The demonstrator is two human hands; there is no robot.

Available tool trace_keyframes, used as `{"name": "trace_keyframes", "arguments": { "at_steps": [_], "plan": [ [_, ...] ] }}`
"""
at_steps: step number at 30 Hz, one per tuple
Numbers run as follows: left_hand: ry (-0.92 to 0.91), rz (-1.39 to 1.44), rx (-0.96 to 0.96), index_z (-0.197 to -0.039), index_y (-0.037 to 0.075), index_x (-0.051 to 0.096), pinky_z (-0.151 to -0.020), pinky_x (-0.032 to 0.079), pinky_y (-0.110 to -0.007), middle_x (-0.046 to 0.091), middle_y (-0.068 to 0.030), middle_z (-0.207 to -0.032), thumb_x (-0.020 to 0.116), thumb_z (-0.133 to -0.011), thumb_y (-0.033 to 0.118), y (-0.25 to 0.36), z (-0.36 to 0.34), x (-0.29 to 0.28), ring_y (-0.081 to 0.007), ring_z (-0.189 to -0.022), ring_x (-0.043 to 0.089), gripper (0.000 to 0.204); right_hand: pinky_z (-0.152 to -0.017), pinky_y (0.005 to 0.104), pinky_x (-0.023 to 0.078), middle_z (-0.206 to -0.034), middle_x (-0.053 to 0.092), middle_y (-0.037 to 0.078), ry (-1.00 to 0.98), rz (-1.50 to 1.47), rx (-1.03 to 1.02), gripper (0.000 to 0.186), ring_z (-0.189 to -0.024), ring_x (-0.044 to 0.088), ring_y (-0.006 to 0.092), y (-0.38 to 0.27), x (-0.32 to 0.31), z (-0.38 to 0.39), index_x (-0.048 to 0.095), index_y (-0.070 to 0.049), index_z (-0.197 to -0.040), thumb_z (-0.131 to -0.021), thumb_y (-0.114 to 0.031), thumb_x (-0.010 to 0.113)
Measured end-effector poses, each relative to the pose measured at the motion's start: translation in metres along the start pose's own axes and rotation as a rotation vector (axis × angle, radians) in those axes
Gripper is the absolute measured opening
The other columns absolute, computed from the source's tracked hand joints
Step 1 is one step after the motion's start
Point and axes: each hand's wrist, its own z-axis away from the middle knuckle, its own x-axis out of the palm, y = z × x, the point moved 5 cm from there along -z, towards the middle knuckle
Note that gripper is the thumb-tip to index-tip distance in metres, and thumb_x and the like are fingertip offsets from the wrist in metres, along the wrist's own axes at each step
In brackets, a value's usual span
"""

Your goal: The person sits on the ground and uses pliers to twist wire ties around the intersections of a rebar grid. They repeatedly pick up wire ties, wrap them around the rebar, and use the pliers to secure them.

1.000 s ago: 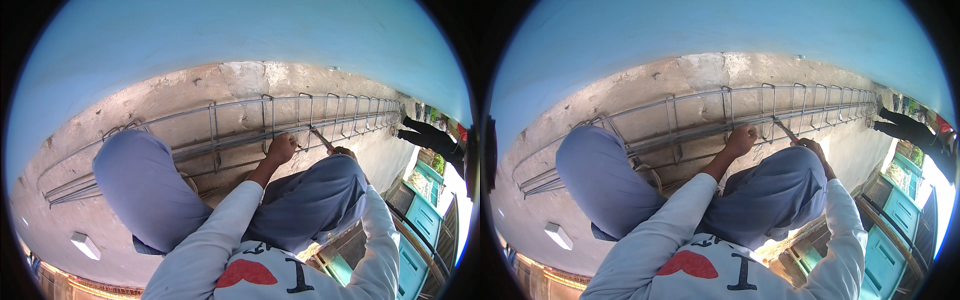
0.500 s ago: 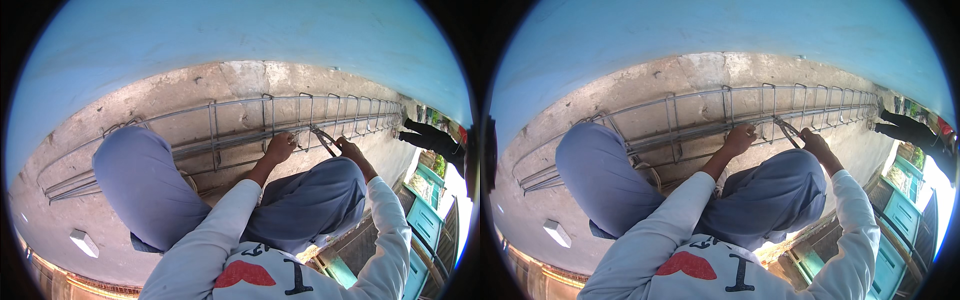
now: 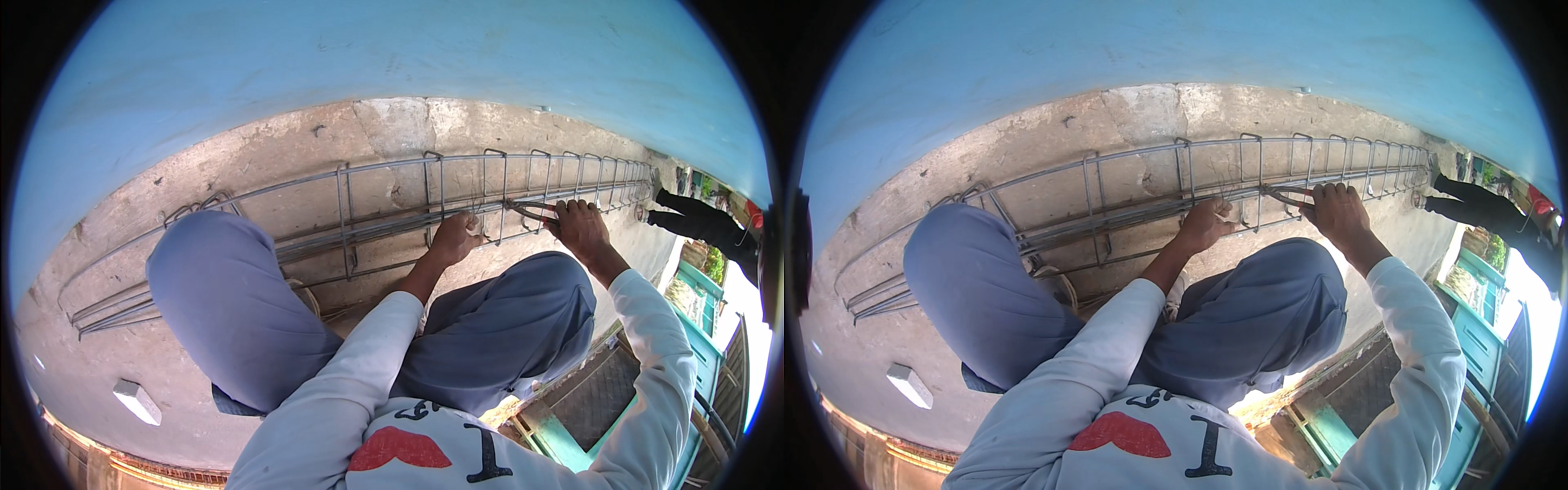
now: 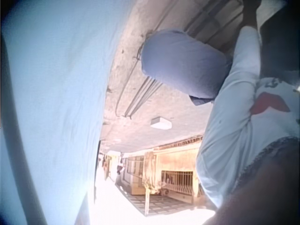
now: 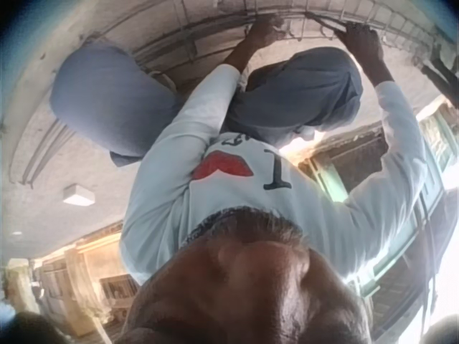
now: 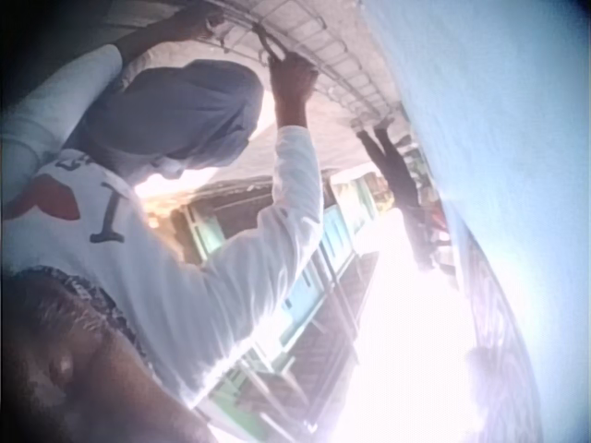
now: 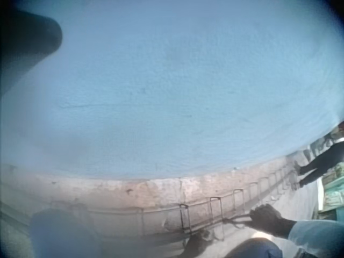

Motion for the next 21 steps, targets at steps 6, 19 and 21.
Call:
{"name": "trace_keyframes", "arguments": {
  "at_steps": [6,19,21],
  "plan": [
    [0.041,-0.017,0.034,-0.121,-0.004,0.063,-0.092,0.054,-0.037,0.069,-0.0195,-0.115,0.088,-0.078,0.025,-0.002,0.002,-0.008,-0.0288,-0.106,0.068,0.057,-0.065,0.0432,0.052,-0.071,0.067,0.014,-0.448,-0.528,0.184,0.054,-0.069,0.066,0.0252,0.013,0.007,-0.027,0.071,-0.002,-0.088,-0.099,-0.054,0.06],
    [0.036,0.029,0.006,-0.123,-0.004,0.064,-0.093,0.053,-0.039,0.07,-0.0193,-0.116,0.082,-0.083,0.024,-0.002,0.01,-0.013,-0.0308,-0.106,0.069,0.052,-0.062,0.0384,0.054,-0.09,0.069,0.014,-0.803,-1.114,0.521,0.051,-0.066,0.063,0.021,0.002,0.019,-0.005,0.07,-0.005,-0.11,-0.097,-0.054,0.065],
    [0.037,0.047,0.011,-0.122,-0.004,0.065,-0.092,0.053,-0.039,0.07,-0.0196,-0.115,0.082,-0.084,0.025,-0.003,0.009,-0.011,-0.0306,-0.105,0.069,0.05,-0.07,0.0488,0.056,-0.088,0.071,0.016,-0.517,-0.731,0.112,0.043,-0.076,0.072,0.0298,-0.001,0.006,-0.015,0.065,-0.003,-0.108,-0.092,-0.043,0.072]
  ]
}}
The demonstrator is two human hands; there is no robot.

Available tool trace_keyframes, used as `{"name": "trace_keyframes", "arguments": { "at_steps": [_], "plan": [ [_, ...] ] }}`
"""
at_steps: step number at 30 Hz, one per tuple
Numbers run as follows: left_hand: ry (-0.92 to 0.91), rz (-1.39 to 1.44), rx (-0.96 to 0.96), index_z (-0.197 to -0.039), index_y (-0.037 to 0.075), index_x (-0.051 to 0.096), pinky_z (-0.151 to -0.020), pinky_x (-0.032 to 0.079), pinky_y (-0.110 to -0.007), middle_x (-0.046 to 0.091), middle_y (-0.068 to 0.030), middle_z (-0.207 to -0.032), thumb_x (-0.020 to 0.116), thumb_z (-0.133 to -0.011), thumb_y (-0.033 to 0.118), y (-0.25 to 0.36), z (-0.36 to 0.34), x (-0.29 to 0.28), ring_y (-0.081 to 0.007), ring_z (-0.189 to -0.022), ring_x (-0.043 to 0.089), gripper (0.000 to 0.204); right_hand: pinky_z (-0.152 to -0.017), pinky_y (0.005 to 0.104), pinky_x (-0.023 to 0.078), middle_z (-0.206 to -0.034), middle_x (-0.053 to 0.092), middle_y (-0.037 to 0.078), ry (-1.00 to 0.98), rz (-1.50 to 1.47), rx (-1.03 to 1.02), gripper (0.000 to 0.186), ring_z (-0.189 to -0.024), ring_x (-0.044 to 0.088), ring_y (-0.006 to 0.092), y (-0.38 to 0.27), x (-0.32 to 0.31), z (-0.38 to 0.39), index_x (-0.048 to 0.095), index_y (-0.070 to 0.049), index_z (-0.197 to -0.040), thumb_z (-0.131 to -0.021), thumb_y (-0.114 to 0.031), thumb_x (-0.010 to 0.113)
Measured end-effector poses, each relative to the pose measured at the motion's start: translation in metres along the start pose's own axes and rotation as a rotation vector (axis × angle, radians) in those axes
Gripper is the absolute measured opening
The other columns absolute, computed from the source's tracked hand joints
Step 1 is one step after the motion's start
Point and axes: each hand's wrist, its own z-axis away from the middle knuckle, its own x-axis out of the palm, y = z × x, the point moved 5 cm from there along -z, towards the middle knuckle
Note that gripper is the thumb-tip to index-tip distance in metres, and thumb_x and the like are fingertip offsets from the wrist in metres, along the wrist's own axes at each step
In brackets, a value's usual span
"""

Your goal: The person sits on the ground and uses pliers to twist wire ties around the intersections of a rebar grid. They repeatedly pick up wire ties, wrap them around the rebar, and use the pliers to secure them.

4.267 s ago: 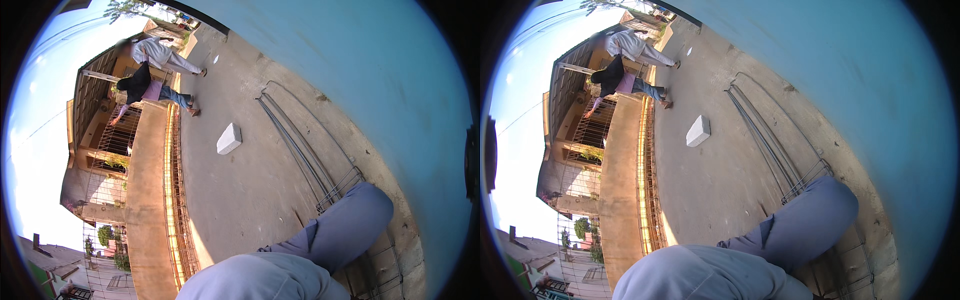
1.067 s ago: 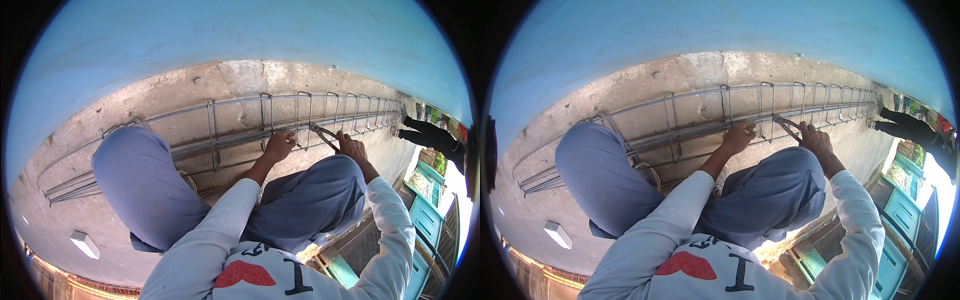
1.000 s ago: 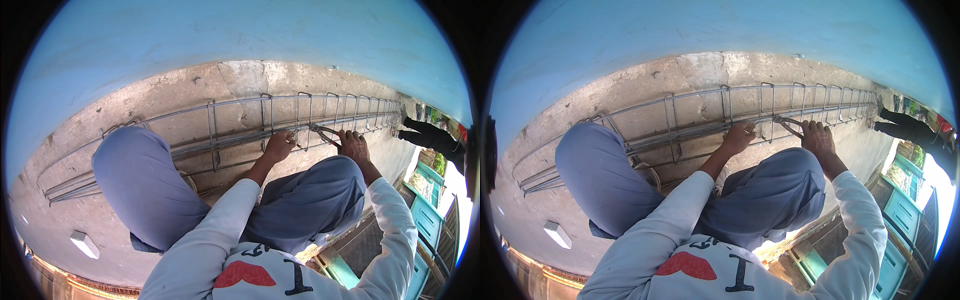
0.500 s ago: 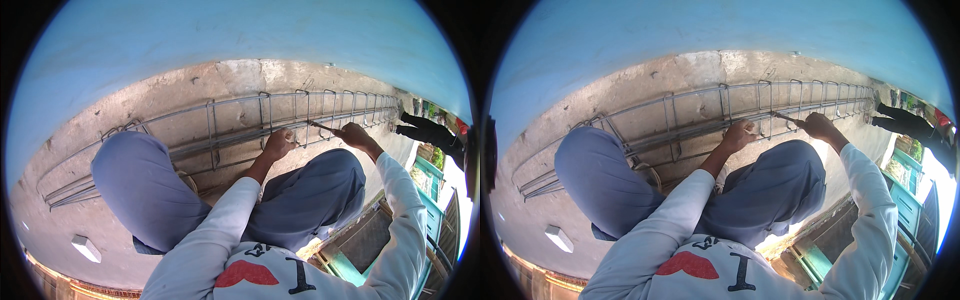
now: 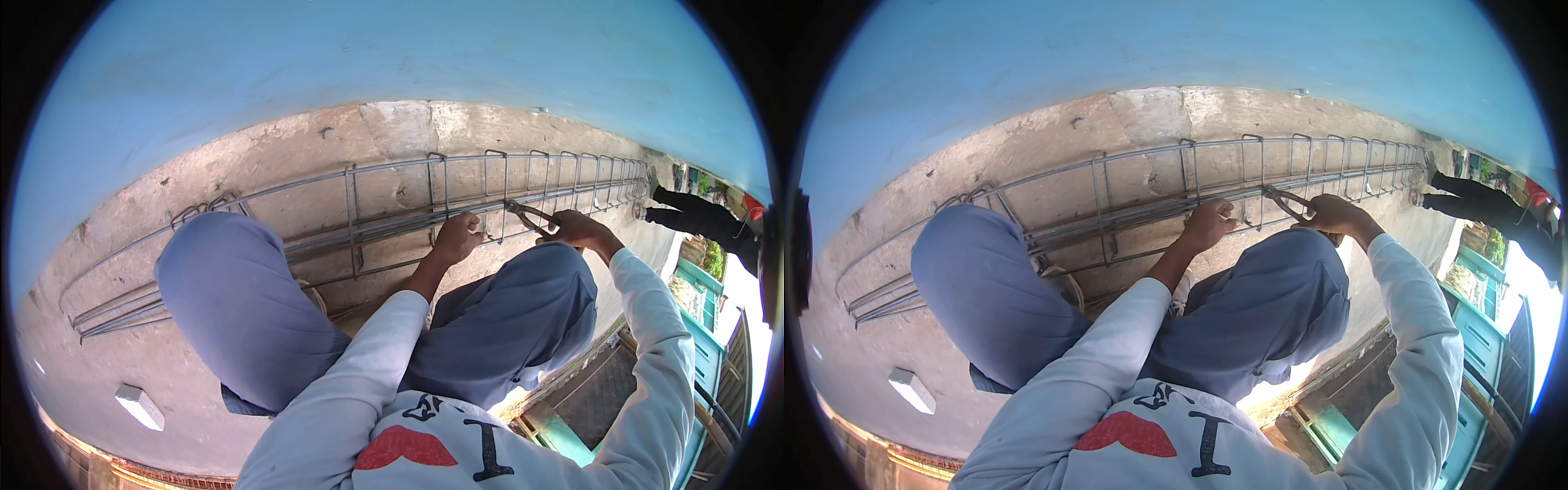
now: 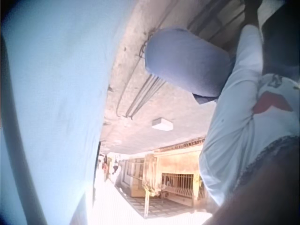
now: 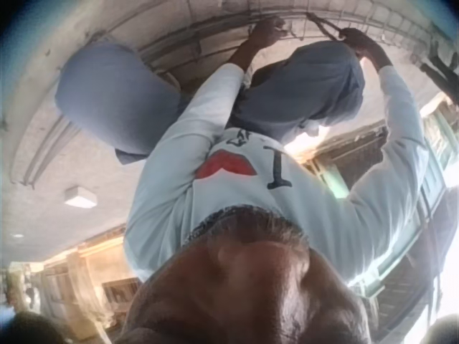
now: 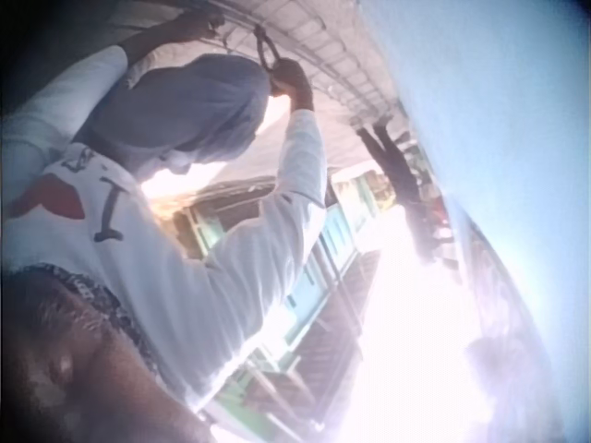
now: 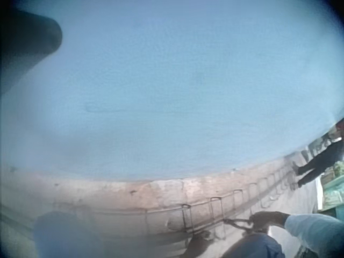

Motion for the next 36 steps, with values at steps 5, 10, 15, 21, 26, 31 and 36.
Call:
{"name": "trace_keyframes", "arguments": {
  "at_steps": [5,10,15,21,26,31,36],
  "plan": [
    [0.021,-0.032,-0.011,-0.119,-0.004,0.065,-0.09,0.053,-0.038,0.071,-0.0194,-0.112,0.082,-0.085,0.026,0.004,0.0,0.001,-0.0295,-0.102,0.07,0.048,-0.08,0.0491,0.056,-0.103,0.069,0.02,0.215,0.581,-0.03,0.031,-0.1,0.07,0.0336,-0.044,-0.003,0.016,0.062,-0.001,-0.11,-0.096,-0.029,0.062],
    [0.035,-0.03,0.046,-0.117,-0.003,0.065,-0.087,0.055,-0.036,0.071,-0.0188,-0.109,0.084,-0.085,0.025,-0.005,-0.003,0.003,-0.0275,-0.099,0.071,0.047,-0.075,0.0403,0.05,-0.098,0.063,0.01,0.62,1.143,-0.385,0.024,-0.096,0.06,0.0243,-0.074,-0.012,0.019,0.068,-0.004,-0.1,-0.09,-0.025,0.061],
    [0.022,-0.021,0.028,-0.118,-0.003,0.065,-0.087,0.055,-0.036,0.072,-0.0188,-0.109,0.083,-0.085,0.025,-0.004,-0.007,0.009,-0.0277,-0.098,0.071,0.047,-0.072,0.047,0.05,-0.089,0.07,0.013,0.357,0.994,-0.287,0.029,-0.085,0.068,0.0283,-0.047,-0.009,0.009,0.07,-0.002,-0.097,-0.098,-0.028,0.059],
    [0.012,-0.034,-0.029,-0.12,-0.003,0.066,-0.089,0.054,-0.037,0.072,-0.0191,-0.112,0.079,-0.087,0.03,0.003,-0.002,-0.004,-0.0271,-0.102,0.07,0.049,-0.052,0.0411,0.051,-0.064,0.066,0.011,-0.146,-0.513,0.254,0.044,-0.055,0.064,0.0174,0.011,-0.015,-0.008,0.073,-0.003,-0.09,-0.103,-0.042,0.059],
    [0.11,0.194,-0.013,-0.109,-0.004,0.067,-0.083,0.055,-0.037,0.073,-0.0191,-0.102,0.079,-0.086,0.022,0.009,0.0,-0.006,-0.0287,-0.092,0.072,0.037,-0.064,0.0355,0.053,-0.091,0.072,0.01,-0.117,-1.381,0.341,0.042,-0.077,0.069,0.0194,0.048,0.071,0.004,0.072,-0.003,-0.103,-0.103,-0.044,0.061],
    [-0.084,0.317,-0.183,-0.116,-0.003,0.066,-0.071,0.055,-0.035,0.072,-0.0156,-0.107,0.065,-0.099,0.028,0.012,0.004,0.001,-0.0179,-0.081,0.068,0.036,-0.073,0.0404,0.053,-0.097,0.073,0.014,-0.051,-0.607,0.196,0.053,-0.087,0.071,0.0262,0.065,0.07,-0.003,0.071,-0.005,-0.109,-0.092,-0.055,0.072],
    [-0.088,0.604,-0.277,-0.123,-0.004,0.061,-0.071,0.059,-0.033,0.069,-0.0155,-0.112,0.06,-0.103,0.03,0.022,0.008,-0.021,-0.0209,-0.083,0.071,0.039,-0.081,0.0491,0.054,-0.108,0.069,0.02,0.263,0.264,0.025,0.045,-0.107,0.066,0.0398,-0.013,0.012,0.015,0.062,-0.005,-0.113,-0.086,-0.039,0.075]
  ]
}}
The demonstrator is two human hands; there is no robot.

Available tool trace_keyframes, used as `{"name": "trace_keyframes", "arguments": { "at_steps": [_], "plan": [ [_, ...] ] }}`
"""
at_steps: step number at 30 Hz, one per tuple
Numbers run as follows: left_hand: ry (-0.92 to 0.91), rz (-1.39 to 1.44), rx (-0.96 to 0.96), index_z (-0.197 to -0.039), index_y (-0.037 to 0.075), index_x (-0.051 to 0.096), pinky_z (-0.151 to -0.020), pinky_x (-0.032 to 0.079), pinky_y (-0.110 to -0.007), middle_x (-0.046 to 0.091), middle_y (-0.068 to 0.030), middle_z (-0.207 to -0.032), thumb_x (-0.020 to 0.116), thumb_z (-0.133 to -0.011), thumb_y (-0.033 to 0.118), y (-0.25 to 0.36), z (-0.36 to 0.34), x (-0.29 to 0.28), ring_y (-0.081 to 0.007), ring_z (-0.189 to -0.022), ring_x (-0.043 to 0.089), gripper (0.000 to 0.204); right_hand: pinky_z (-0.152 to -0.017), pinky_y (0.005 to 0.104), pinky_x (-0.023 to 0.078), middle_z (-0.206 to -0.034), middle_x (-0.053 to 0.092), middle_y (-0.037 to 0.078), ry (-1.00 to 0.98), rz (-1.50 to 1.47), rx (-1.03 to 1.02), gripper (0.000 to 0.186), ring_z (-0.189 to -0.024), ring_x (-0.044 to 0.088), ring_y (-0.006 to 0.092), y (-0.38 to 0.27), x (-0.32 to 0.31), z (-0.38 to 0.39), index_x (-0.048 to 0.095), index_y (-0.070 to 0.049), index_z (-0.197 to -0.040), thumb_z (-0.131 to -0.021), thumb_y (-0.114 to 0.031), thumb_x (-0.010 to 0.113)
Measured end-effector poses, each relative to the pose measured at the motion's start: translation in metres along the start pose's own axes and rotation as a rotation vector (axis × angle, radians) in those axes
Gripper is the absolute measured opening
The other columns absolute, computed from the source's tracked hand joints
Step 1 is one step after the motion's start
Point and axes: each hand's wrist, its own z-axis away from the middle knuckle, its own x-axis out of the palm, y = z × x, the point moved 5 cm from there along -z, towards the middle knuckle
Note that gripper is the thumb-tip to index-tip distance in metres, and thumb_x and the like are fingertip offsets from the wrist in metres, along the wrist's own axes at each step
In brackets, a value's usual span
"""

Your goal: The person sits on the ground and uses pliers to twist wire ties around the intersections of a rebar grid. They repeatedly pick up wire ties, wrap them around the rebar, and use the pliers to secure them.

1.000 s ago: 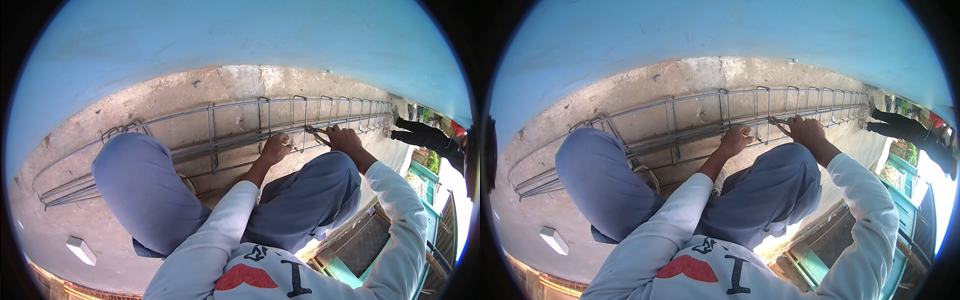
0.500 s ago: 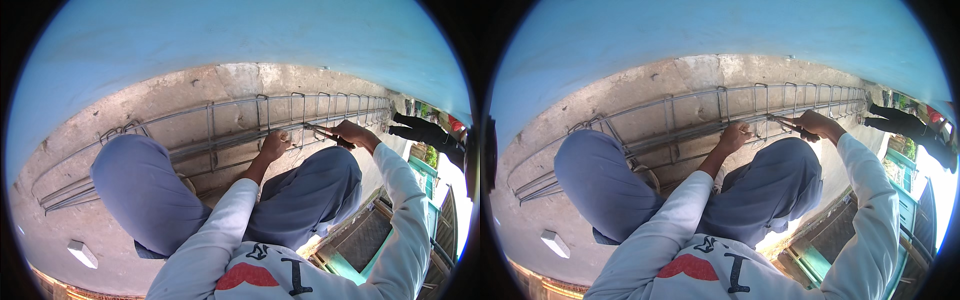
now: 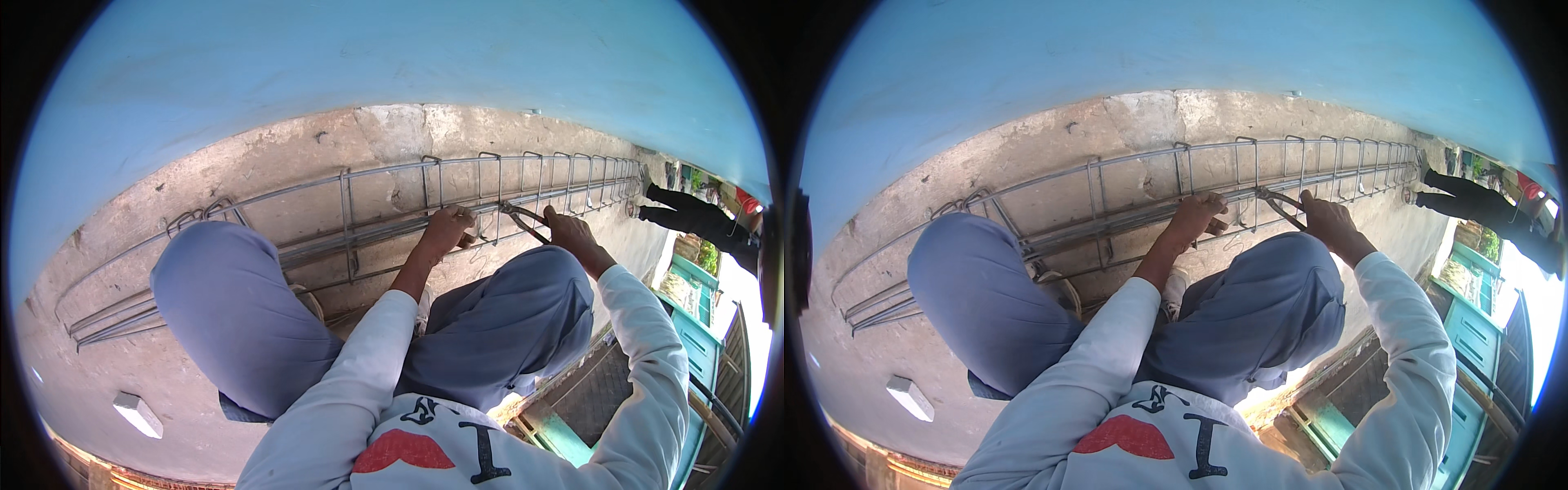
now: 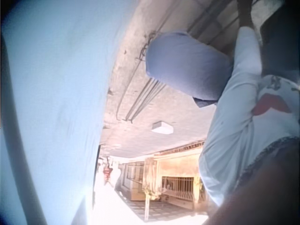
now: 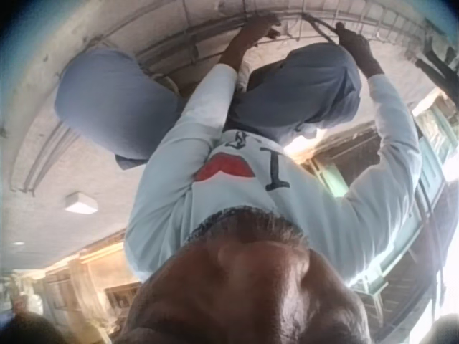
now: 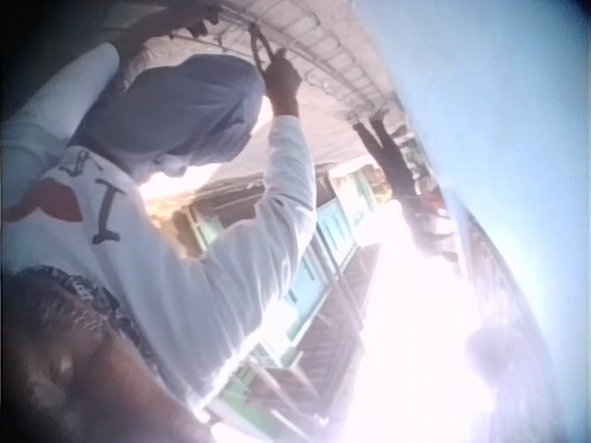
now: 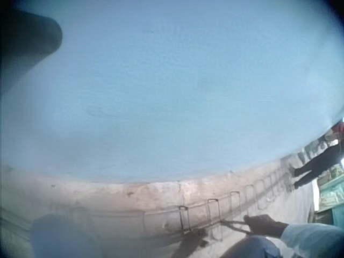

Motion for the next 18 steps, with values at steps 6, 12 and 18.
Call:
{"name": "trace_keyframes", "arguments": {
  "at_steps": [6,12,18],
  "plan": [
    [0.034,0.174,0.069,-0.129,-0.003,0.058,-0.069,0.059,-0.032,0.068,-0.0143,-0.112,0.061,-0.103,0.03,0.024,-0.002,-0.01,-0.0217,-0.082,0.071,0.042,-0.093,0.0446,0.052,-0.104,0.065,0.01,0.276,0.433,-0.265,0.033,-0.108,0.062,0.0288,-0.008,-0.021,0.0,0.067,-0.005,-0.111,-0.096,-0.034,0.065],
    [0.144,0.335,0.18,-0.131,0.0,0.059,-0.076,0.059,-0.031,0.069,-0.0102,-0.112,0.061,-0.102,0.031,0.049,0.006,-0.029,-0.0178,-0.087,0.069,0.042,-0.057,0.0304,0.056,-0.079,0.073,0.009,-0.52,-1.566,0.494,0.035,-0.065,0.07,0.0175,0.05,0.063,0.001,0.072,-0.004,-0.089,-0.098,-0.038,0.069],
    [0.206,0.204,0.165,-0.129,0.002,0.061,-0.075,0.056,-0.031,0.069,-0.0087,-0.109,0.063,-0.102,0.032,0.041,0.002,-0.029,-0.0163,-0.082,0.067,0.041,-0.07,0.04,0.058,-0.09,0.073,0.018,-0.128,-0.787,0.067,0.035,-0.083,0.075,0.0253,0.039,0.087,-0.006,0.053,-0.002,-0.121,-0.098,-0.025,0.064]
  ]
}}
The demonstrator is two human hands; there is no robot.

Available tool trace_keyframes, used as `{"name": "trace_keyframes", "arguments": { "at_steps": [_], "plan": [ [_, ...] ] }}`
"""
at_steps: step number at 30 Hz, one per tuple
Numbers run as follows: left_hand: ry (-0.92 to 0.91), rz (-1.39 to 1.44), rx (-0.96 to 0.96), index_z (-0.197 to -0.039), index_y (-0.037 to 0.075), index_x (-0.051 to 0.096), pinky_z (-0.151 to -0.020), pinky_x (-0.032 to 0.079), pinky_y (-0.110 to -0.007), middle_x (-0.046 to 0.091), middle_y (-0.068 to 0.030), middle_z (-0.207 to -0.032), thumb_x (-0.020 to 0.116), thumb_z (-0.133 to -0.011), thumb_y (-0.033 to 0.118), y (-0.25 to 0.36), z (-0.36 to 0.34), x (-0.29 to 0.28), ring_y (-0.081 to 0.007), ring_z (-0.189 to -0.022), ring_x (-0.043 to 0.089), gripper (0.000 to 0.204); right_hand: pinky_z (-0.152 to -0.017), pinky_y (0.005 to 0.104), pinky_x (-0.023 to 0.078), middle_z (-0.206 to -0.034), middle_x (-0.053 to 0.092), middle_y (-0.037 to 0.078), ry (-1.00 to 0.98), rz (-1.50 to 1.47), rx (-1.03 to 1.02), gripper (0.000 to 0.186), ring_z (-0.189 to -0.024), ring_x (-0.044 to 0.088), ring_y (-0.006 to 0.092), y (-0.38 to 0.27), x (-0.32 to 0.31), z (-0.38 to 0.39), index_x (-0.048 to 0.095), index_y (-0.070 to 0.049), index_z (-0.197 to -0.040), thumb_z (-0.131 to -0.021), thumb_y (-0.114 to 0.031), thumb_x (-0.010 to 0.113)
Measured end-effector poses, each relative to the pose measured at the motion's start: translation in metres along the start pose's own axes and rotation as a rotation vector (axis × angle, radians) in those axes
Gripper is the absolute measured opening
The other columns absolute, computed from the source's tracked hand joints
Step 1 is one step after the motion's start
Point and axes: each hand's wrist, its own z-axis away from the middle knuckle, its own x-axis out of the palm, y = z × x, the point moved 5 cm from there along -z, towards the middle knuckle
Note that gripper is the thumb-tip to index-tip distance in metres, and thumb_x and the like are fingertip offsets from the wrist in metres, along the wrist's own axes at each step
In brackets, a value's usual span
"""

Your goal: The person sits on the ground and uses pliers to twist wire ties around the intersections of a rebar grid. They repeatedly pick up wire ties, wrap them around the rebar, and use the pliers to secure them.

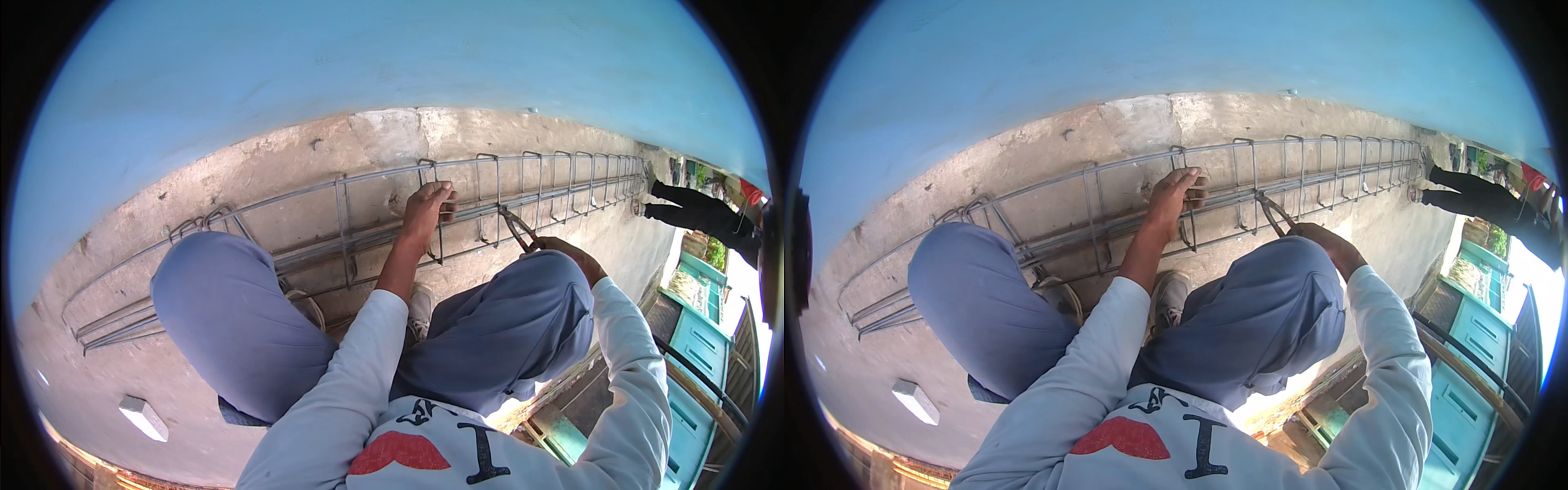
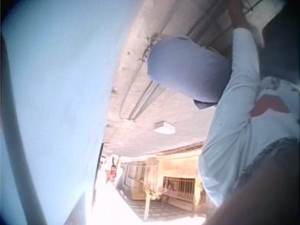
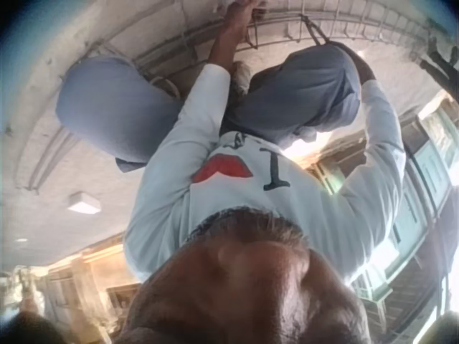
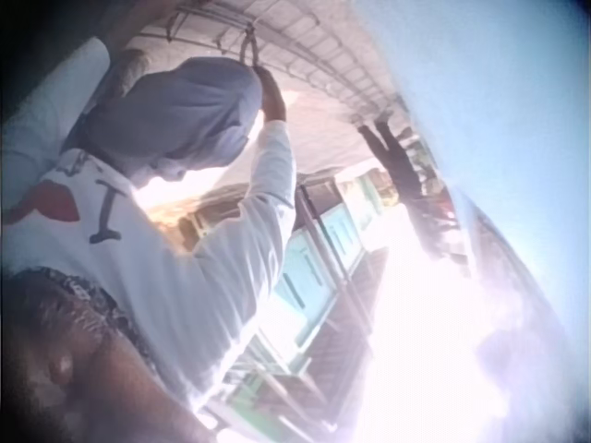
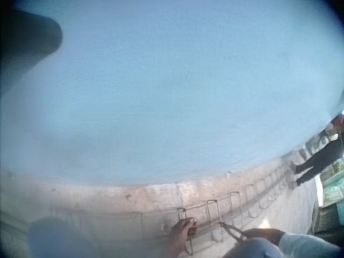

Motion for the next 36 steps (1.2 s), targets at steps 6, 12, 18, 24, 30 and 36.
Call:
{"name": "trace_keyframes", "arguments": {
  "at_steps": [6,12,18,24,30,36],
  "plan": [
    [0.0,0.006,0.028,-0.126,0.003,0.062,-0.074,0.056,-0.031,0.069,-0.0084,-0.108,0.064,-0.101,0.033,-0.003,-0.002,-0.002,-0.0167,-0.084,0.066,0.04,-0.081,0.0486,0.057,-0.099,0.071,0.026,0.283,0.887,-0.118,0.037,-0.095,0.072,0.0372,-0.05,-0.003,0.005,0.049,0.0,-0.122,-0.094,-0.021,0.061],
    [0.021,-0.013,-0.03,-0.123,0.004,0.064,-0.075,0.056,-0.031,0.069,-0.0077,-0.106,0.066,-0.1,0.029,-0.006,0.001,0.001,-0.0157,-0.083,0.066,0.034,-0.054,0.0286,0.059,-0.096,0.072,0.018,-0.484,-0.898,0.133,0.038,-0.085,0.072,0.0217,-0.05,-0.025,0.003,0.063,0.009,-0.107,-0.104,-0.027,0.051],
    [0.012,-0.71,0.204,-0.121,0.003,0.064,-0.081,0.057,-0.036,0.07,-0.0121,-0.109,0.067,-0.099,0.029,-0.002,-0.006,0.001,-0.0216,-0.09,0.069,0.034,-0.067,0.0282,0.056,-0.092,0.068,0.012,-0.409,-0.714,0.156,0.03,-0.078,0.068,0.0158,-0.037,-0.004,0.003,0.064,0.007,-0.118,-0.089,-0.002,0.063],
    [-0.008,-1.232,0.457,-0.132,0.002,0.059,-0.096,0.052,-0.048,0.065,-0.02,-0.128,0.064,-0.097,0.026,-0.017,0.021,0.056,-0.0404,-0.113,0.065,0.043,-0.082,0.0294,0.054,-0.098,0.068,0.013,-0.194,-0.211,-0.166,0.039,-0.098,0.066,0.0183,0.029,0.022,0.001,0.068,-0.007,-0.122,-0.084,-0.001,0.068],
    [-0.019,-1.453,0.471,-0.116,0.003,0.068,-0.083,0.056,-0.049,0.069,-0.0205,-0.112,0.066,-0.093,0.022,-0.032,0.01,0.064,-0.0398,-0.097,0.07,0.03,-0.083,0.0301,0.054,-0.099,0.067,0.013,0.067,-0.504,0.006,0.041,-0.099,0.066,0.0194,0.053,0.068,0.012,0.067,-0.008,-0.124,-0.084,-0.001,0.068],
    [-0.318,-1.536,0.378,-0.089,-0.001,0.071,-0.081,0.057,-0.054,0.072,-0.0254,-0.098,0.053,-0.088,0.009,-0.054,0.013,0.108,-0.0421,-0.095,0.071,0.021,-0.084,0.0308,0.054,-0.101,0.067,0.012,0.324,-0.624,-0.012,0.042,-0.1,0.065,0.0205,0.071,0.118,0.007,0.067,-0.009,-0.126,-0.084,-0.001,0.068]
  ]
}}
